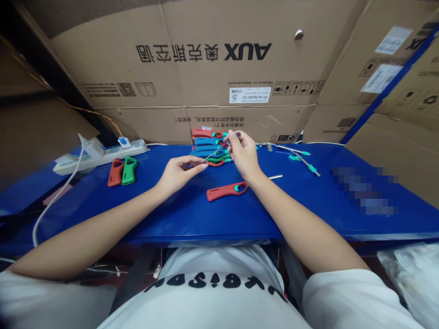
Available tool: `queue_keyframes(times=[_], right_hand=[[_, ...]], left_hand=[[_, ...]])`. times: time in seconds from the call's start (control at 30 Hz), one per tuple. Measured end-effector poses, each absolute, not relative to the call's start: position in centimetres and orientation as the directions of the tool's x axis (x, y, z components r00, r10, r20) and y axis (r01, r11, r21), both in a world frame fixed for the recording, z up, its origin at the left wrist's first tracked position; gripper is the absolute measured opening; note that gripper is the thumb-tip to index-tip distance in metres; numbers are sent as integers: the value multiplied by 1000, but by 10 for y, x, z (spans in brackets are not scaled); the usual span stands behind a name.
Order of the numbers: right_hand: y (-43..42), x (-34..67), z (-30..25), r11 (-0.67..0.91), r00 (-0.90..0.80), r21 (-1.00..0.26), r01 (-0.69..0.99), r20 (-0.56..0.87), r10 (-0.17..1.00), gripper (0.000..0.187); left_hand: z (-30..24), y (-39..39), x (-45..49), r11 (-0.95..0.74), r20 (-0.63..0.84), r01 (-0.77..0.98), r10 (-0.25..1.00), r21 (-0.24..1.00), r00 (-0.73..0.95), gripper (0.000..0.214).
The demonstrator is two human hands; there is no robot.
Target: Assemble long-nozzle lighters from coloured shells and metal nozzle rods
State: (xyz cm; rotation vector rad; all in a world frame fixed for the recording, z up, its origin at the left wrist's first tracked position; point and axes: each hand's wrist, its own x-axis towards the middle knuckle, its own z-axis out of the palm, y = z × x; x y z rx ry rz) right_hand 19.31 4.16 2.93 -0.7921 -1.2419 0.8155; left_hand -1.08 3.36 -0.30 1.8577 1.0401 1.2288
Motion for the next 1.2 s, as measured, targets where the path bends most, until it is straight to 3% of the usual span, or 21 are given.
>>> queue_keyframes(times=[0.63,0.83,1.03,1.2], right_hand=[[45,195,28,532,30,-843,-83,531,847,51],[46,197,27,623,-38,-780,58,622,782,51],[35,197,29,717,-214,-651,249,685,696,40],[30,193,29,664,-194,-723,192,635,748,33]], left_hand=[[-3,33,-13,-490,402,363,867,792,293,35],[-5,32,-13,-501,388,431,862,750,326,34],[-6,25,-10,-520,353,469,846,714,400,30],[-9,26,-8,-466,313,429,870,774,380,33]])
